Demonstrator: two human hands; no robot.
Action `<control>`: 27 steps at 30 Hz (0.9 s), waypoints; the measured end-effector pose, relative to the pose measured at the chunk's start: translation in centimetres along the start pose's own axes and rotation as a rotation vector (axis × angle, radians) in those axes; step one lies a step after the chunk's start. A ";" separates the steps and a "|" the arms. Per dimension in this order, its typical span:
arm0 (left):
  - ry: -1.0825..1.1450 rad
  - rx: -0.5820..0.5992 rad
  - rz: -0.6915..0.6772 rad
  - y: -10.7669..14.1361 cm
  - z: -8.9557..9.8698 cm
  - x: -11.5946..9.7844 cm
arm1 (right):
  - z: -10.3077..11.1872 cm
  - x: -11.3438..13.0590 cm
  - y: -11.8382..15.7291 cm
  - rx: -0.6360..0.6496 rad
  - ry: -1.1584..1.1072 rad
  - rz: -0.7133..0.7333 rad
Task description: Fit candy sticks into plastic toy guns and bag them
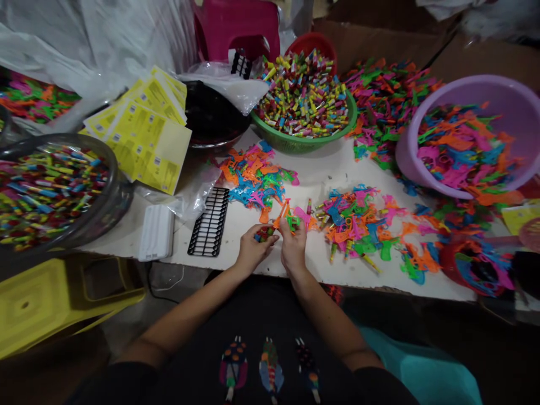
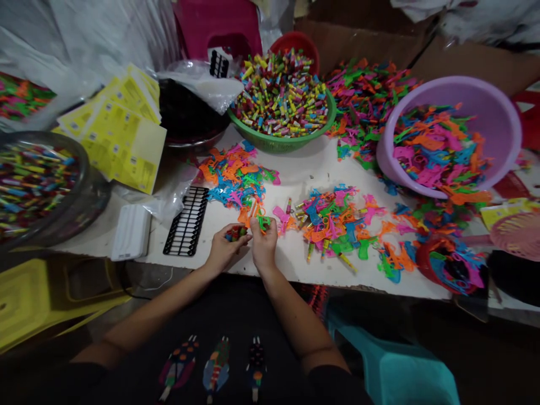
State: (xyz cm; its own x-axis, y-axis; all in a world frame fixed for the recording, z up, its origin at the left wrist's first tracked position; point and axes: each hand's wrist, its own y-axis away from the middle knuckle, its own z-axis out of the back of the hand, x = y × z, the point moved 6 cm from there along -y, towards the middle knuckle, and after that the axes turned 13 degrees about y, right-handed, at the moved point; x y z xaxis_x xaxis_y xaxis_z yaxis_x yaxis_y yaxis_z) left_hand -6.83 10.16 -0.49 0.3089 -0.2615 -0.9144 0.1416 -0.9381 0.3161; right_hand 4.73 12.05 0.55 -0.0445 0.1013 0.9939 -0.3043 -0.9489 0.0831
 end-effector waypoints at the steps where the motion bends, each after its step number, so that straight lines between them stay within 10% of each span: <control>1: 0.004 0.000 -0.004 -0.1 0.0 0.1 | 0.1 0.0 0.1 -0.006 0.005 0.006; 13: -0.083 0.059 -0.148 0.5 -0.7 -0.8 | 0.3 -0.8 0.3 -0.004 0.181 0.012; 16: 0.013 0.109 0.048 0.0 -0.5 0.5 | 3.8 0.3 -2.5 -0.062 0.363 0.051; 20: 0.236 -0.006 0.235 -1.1 1.6 1.5 | 9.5 4.5 -5.6 -0.467 0.939 0.192; 22: 0.341 -0.061 0.279 -1.6 2.3 1.5 | 8.1 5.6 -6.2 -0.407 1.120 0.294; 27: 0.417 -0.104 0.303 -2.0 2.4 0.7 | -2.4 2.2 -5.8 0.215 1.191 0.405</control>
State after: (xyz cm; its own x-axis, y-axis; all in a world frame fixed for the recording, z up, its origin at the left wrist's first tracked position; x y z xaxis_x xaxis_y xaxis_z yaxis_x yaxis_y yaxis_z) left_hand -9.17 11.33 -2.39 0.6956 -0.3852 -0.6064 0.0738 -0.8013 0.5937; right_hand 4.07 18.51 2.09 -0.9537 -0.1074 0.2808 0.0857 -0.9924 -0.0885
